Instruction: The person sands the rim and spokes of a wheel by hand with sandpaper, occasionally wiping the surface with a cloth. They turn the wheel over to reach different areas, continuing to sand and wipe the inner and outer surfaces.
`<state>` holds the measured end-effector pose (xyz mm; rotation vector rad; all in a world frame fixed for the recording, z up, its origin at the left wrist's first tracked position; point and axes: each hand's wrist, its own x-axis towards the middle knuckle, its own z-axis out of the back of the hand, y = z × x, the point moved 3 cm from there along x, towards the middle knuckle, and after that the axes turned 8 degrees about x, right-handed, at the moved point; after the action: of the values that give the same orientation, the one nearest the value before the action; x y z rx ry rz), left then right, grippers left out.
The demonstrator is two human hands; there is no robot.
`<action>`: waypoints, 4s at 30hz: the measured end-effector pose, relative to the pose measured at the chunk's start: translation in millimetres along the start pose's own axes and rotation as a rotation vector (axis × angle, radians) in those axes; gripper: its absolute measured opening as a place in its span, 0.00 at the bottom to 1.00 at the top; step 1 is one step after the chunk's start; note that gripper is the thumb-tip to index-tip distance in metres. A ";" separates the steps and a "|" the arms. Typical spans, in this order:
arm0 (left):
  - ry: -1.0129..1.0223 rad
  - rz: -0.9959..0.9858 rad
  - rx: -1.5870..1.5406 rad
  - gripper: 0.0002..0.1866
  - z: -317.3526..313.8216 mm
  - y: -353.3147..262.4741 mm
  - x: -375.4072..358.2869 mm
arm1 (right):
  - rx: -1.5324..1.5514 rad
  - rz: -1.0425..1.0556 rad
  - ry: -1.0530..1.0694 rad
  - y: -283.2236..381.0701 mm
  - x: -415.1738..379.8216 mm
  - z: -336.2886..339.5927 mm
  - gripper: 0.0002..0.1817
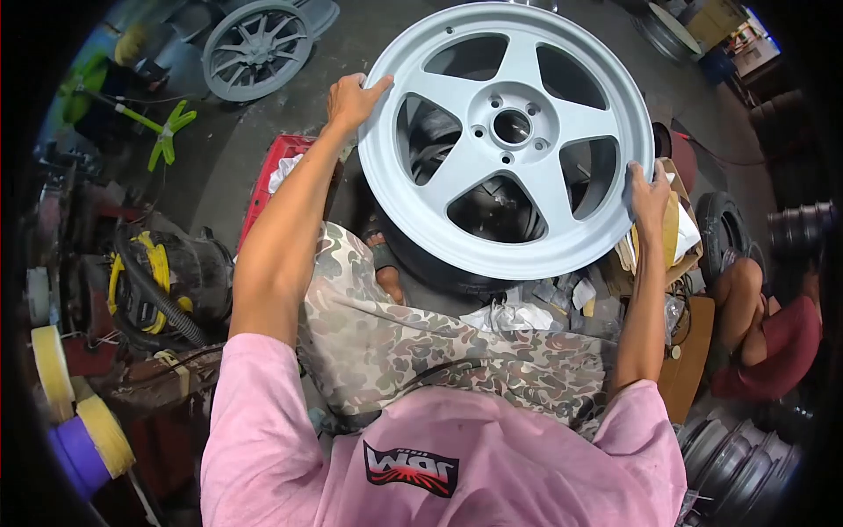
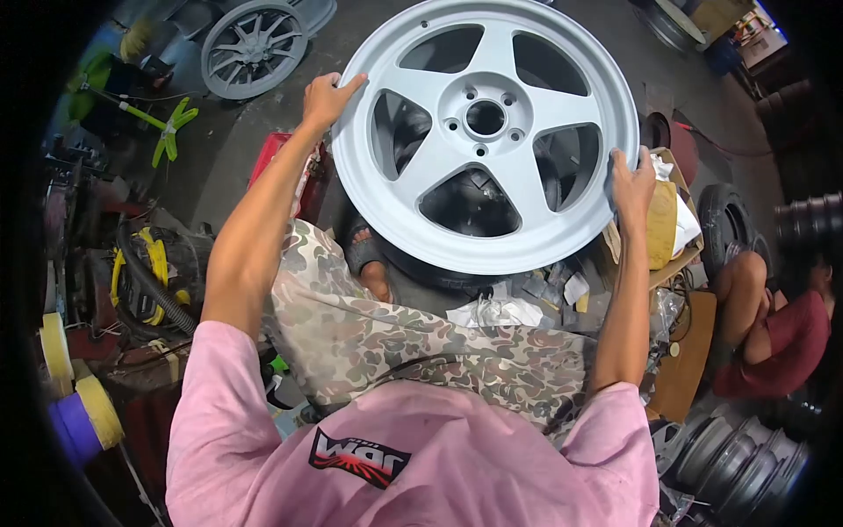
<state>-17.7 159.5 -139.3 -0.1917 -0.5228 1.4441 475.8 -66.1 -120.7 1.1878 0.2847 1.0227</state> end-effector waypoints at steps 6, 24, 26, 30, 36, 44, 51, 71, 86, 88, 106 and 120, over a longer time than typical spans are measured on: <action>-0.195 0.035 -0.099 0.37 19.7 -6.5 -12.6 | 0.068 0.025 -0.084 -4.0 -3.8 3.6 0.17; -0.275 -0.483 -0.251 0.26 111.6 -157.9 -130.5 | 0.008 -0.401 0.309 -136.2 -42.9 16.3 0.18; -0.269 -0.550 -0.254 0.25 103.8 -167.7 -155.5 | -0.230 -0.282 0.383 -182.2 -63.5 27.4 0.16; -0.309 -0.566 -0.313 0.24 104.2 -159.5 -144.9 | -0.673 -0.325 0.662 -280.8 -137.0 17.5 0.20; -0.113 -0.372 -0.165 0.26 124.5 -129.9 -135.0 | -0.721 -0.597 0.349 -326.4 -225.2 14.7 0.43; 0.376 -0.155 0.381 0.20 115.5 -77.5 -233.1 | -0.837 -0.586 0.162 -348.0 -257.8 -3.9 0.27; 0.651 -0.503 0.119 0.18 78.9 -144.1 -304.5 | -0.554 -0.599 -0.273 -326.9 -240.4 8.7 0.20; 0.128 -0.605 0.208 0.49 -162.4 -211.1 -247.7 | -0.138 -0.376 0.099 -236.4 -190.4 -18.6 0.21; 0.075 -1.105 0.015 0.10 124.8 -222.5 -200.6 | -0.223 0.363 0.371 16.0 -166.2 -87.7 0.20; -0.073 -0.990 -0.181 0.08 163.0 -219.2 -175.1 | -0.407 0.449 0.352 9.3 -156.8 -103.2 0.18; -0.042 -0.573 -0.192 0.20 103.9 -168.0 -126.6 | -0.314 0.552 0.343 9.9 -158.1 -134.9 0.12; -0.252 -0.688 -0.102 0.21 102.2 -171.7 -129.4 | -0.254 0.348 0.354 29.2 -171.7 -145.0 0.15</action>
<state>84.4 -8.5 -5.0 0.0915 -0.7777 0.7708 270.4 -108.3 -206.7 0.8373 0.2189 1.5304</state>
